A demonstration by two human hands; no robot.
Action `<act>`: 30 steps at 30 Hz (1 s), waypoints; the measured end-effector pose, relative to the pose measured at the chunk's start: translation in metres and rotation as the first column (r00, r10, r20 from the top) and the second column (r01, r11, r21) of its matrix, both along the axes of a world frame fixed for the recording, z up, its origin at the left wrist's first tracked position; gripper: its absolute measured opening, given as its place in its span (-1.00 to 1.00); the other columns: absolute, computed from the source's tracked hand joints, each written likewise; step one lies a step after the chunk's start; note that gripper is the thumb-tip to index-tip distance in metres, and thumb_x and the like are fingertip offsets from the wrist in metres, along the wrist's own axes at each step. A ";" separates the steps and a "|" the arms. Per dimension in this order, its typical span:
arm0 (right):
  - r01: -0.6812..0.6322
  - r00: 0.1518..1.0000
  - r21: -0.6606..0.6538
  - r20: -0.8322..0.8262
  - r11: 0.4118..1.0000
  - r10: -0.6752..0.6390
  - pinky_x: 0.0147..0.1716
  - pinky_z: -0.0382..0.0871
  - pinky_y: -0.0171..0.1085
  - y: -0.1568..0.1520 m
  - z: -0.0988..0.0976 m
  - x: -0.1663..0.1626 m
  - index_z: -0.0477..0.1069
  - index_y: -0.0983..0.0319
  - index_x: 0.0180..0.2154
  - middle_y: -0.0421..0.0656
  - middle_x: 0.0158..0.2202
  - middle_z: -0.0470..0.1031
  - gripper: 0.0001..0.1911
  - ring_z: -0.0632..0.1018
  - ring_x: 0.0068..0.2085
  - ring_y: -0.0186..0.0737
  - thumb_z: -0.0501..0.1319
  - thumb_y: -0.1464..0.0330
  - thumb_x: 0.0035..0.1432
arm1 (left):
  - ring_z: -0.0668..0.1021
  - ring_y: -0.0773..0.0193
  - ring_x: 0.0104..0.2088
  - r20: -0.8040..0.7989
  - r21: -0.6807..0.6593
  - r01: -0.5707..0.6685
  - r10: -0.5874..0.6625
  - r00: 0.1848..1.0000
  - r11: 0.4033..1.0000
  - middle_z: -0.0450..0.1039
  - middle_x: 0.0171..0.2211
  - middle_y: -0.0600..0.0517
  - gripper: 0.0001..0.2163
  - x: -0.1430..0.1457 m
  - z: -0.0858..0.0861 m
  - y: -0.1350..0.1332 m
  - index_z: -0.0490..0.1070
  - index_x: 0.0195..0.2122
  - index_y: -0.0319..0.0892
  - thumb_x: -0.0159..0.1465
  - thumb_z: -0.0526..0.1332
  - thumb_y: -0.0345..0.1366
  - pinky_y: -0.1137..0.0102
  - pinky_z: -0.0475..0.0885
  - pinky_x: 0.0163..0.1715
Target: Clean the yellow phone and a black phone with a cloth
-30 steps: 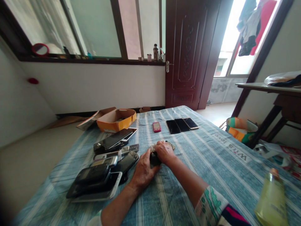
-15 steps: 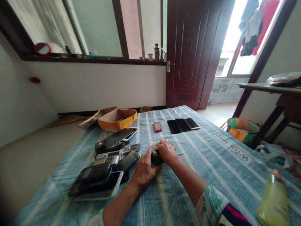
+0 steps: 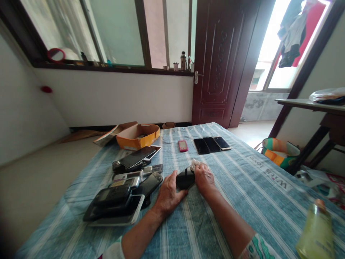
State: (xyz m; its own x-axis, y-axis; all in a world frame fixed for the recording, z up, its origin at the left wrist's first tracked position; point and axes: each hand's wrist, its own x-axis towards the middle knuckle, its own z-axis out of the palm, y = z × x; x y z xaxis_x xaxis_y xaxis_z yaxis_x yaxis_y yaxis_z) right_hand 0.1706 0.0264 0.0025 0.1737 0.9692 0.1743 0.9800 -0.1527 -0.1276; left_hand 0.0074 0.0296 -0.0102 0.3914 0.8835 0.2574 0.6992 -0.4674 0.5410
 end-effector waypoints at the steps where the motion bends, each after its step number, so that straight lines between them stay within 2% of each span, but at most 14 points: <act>1: 0.002 1.000 0.001 0.021 1.000 -0.002 -0.12 0.27 -0.28 -0.003 -0.001 0.001 0.43 0.28 -0.03 0.05 -0.03 0.47 -0.61 0.46 0.00 -0.10 -0.06 0.57 0.22 | 0.37 -0.02 0.14 -0.002 0.001 0.000 0.000 1.000 1.000 0.37 0.07 -0.19 -0.30 0.000 0.000 0.000 0.12 0.21 -0.28 0.04 0.29 -0.28 0.14 0.25 0.17; 5: 0.035 0.995 -0.009 0.094 0.999 -0.034 -0.13 0.30 -0.27 -0.011 -0.003 0.002 0.42 0.30 -0.07 0.07 -0.08 0.48 -0.64 0.49 -0.03 -0.10 -0.07 0.57 0.25 | 0.35 0.00 0.16 -0.016 0.003 0.001 -0.001 1.000 1.000 0.36 0.09 -0.21 -0.31 0.000 0.001 -0.001 0.13 0.21 -0.31 0.05 0.30 -0.29 0.19 0.23 0.18; 9: 0.047 0.984 -0.007 0.171 0.999 -0.046 -0.21 0.34 -0.24 -0.018 -0.005 -0.010 0.43 0.33 -0.16 0.09 -0.18 0.50 -0.68 0.53 -0.15 -0.09 -0.06 0.59 0.24 | 0.35 0.02 0.17 -0.043 -0.002 -0.003 0.002 0.999 1.000 0.34 0.11 -0.24 -0.31 0.000 0.002 -0.001 0.13 0.21 -0.34 0.06 0.31 -0.30 0.23 0.22 0.19; 13: -0.020 0.973 0.054 0.230 0.998 0.007 -0.27 0.38 -0.19 -0.028 -0.011 -0.035 0.43 0.38 -0.19 0.14 -0.25 0.49 -0.70 0.55 -0.22 -0.05 -0.05 0.61 0.21 | 0.35 0.02 0.16 -0.078 -0.005 -0.005 0.005 0.997 1.000 0.34 0.11 -0.26 -0.34 0.000 0.001 0.001 0.13 0.21 -0.37 0.10 0.28 -0.28 0.24 0.22 0.18; 17: -0.080 0.974 0.051 0.217 0.995 0.067 -0.31 0.41 -0.14 -0.036 -0.014 -0.055 0.44 0.43 -0.20 0.18 -0.27 0.48 -0.69 0.55 -0.25 0.01 -0.05 0.62 0.19 | 0.35 0.02 0.16 -0.091 0.009 -0.006 0.007 0.996 1.000 0.34 0.12 -0.27 -0.42 -0.002 0.000 0.002 0.15 0.21 -0.33 0.17 0.21 -0.26 0.23 0.22 0.17; 21: -0.089 0.978 0.017 0.192 0.996 0.084 -0.28 0.42 -0.16 -0.032 -0.006 -0.049 0.45 0.40 -0.18 0.15 -0.26 0.49 -0.67 0.57 -0.24 -0.02 -0.06 0.61 0.21 | 0.36 0.00 0.16 -0.101 0.006 0.002 -0.001 0.995 1.000 0.34 0.12 -0.26 -0.38 -0.003 0.002 0.001 0.15 0.21 -0.32 0.14 0.24 -0.22 0.23 0.24 0.16; 26: -0.019 0.980 -0.018 0.198 1.000 0.022 -0.27 0.43 -0.18 -0.016 0.006 -0.031 0.46 0.41 -0.17 0.16 -0.24 0.50 -0.64 0.57 -0.20 -0.01 -0.09 0.63 0.21 | 0.39 0.03 0.12 -0.066 0.030 0.000 0.002 0.998 1.000 0.37 0.08 -0.20 -0.37 -0.001 0.003 -0.001 0.16 0.20 -0.26 0.09 0.28 -0.27 0.22 0.27 0.13; 30: -0.035 0.972 -0.023 0.231 0.999 0.040 -0.30 0.44 -0.16 -0.018 0.003 -0.040 0.48 0.46 -0.18 0.19 -0.26 0.50 -0.62 0.57 -0.21 0.01 -0.09 0.66 0.19 | 0.38 0.01 0.14 -0.062 0.029 0.007 -0.006 0.998 1.000 0.37 0.08 -0.22 -0.37 -0.002 0.002 -0.001 0.16 0.19 -0.27 0.09 0.26 -0.26 0.21 0.26 0.14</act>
